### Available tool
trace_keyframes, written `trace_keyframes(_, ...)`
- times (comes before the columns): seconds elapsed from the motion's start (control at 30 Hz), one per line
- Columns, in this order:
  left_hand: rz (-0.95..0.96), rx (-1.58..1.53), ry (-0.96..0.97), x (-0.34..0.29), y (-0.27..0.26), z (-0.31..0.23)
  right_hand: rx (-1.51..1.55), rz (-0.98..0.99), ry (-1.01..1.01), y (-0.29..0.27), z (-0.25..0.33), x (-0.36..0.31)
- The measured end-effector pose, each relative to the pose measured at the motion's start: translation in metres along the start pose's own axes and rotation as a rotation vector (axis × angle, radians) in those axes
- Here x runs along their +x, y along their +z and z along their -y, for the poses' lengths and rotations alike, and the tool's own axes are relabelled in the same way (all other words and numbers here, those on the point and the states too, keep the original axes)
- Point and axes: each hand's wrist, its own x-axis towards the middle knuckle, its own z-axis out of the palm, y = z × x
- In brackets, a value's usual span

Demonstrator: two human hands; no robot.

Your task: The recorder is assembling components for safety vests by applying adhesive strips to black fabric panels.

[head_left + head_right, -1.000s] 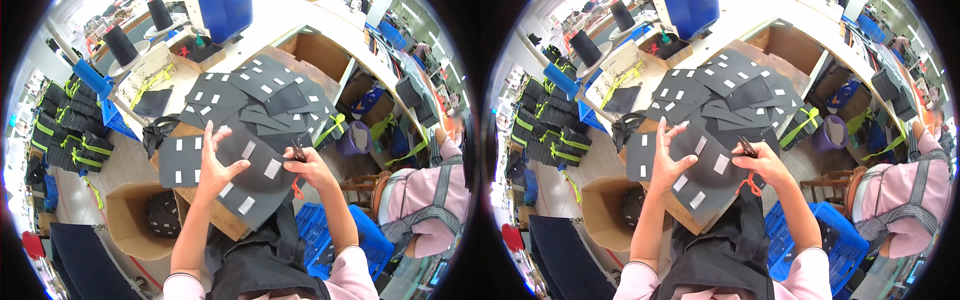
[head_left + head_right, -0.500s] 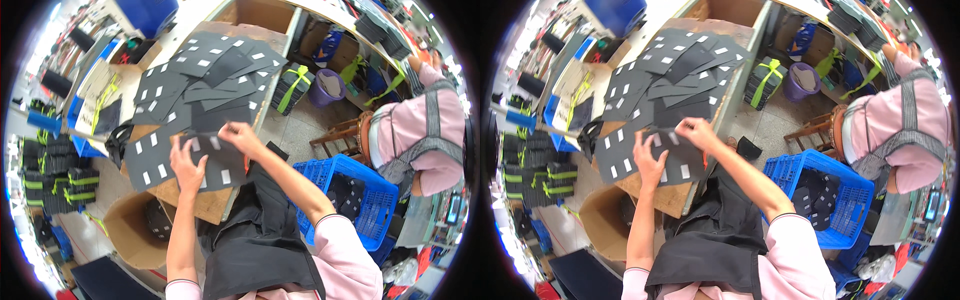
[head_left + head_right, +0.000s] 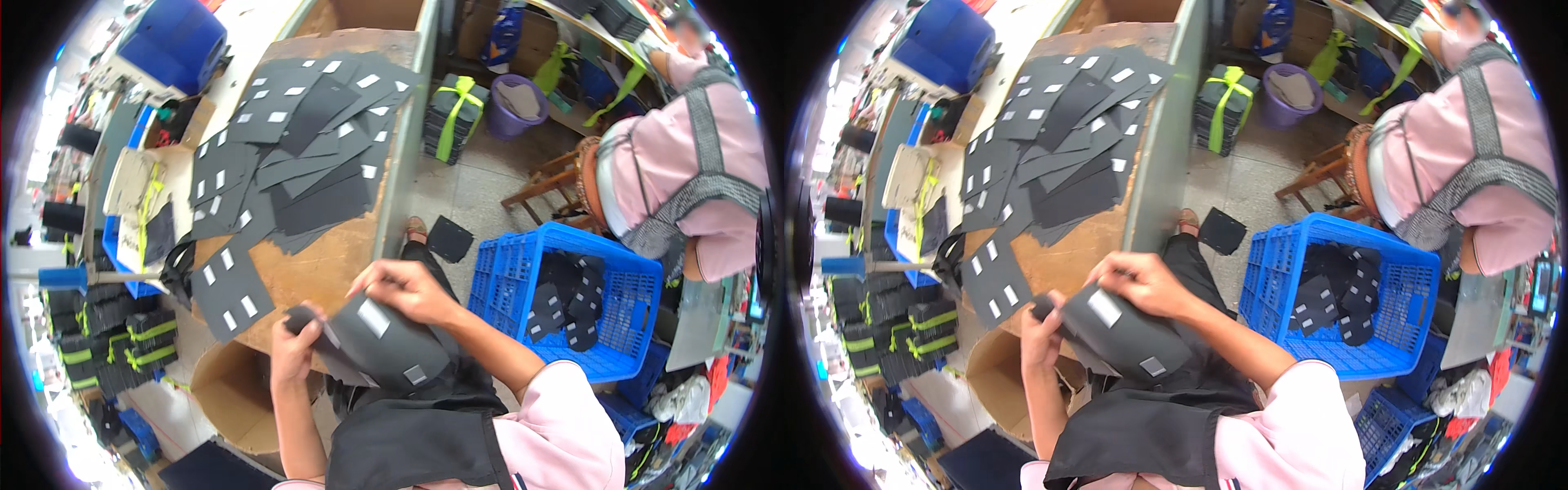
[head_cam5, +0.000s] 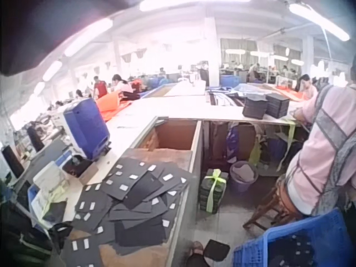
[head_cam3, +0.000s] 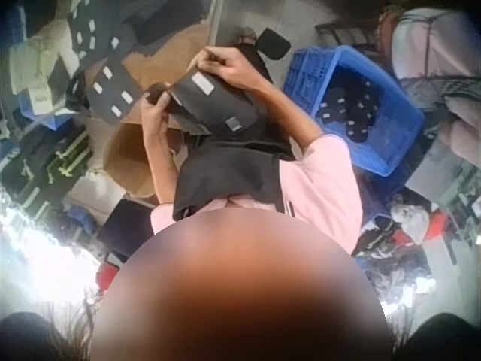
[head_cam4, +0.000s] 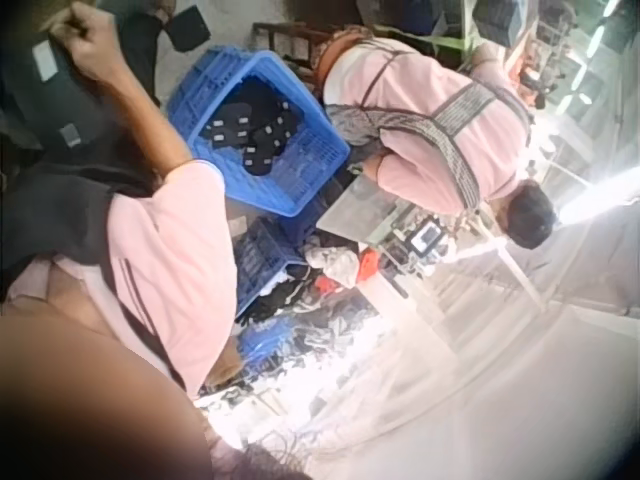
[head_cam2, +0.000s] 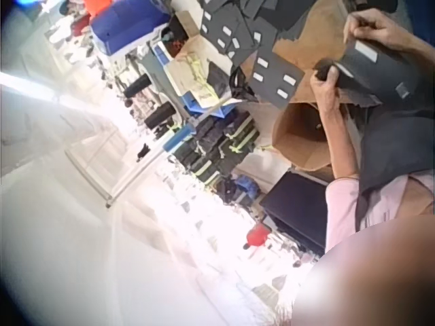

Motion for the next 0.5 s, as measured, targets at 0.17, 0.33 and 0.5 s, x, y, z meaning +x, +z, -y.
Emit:
trace_keyframes(0.17,-0.212,0.064,0.03,0.013,0.05,-0.009,-0.988,-0.632,-0.423,-0.029,-0.015,-0.003)
trace_keyframes(0.33,-0.225,0.014,0.027,-0.001,0.057,-0.016,-0.679,-0.31,-0.491,0.007,0.019,-0.018)
trace_keyframes(0.5,-0.13,-0.204,-0.055,-0.011,0.05,-0.02,-0.614,-0.205,-0.271,0.025,0.027,-0.014)
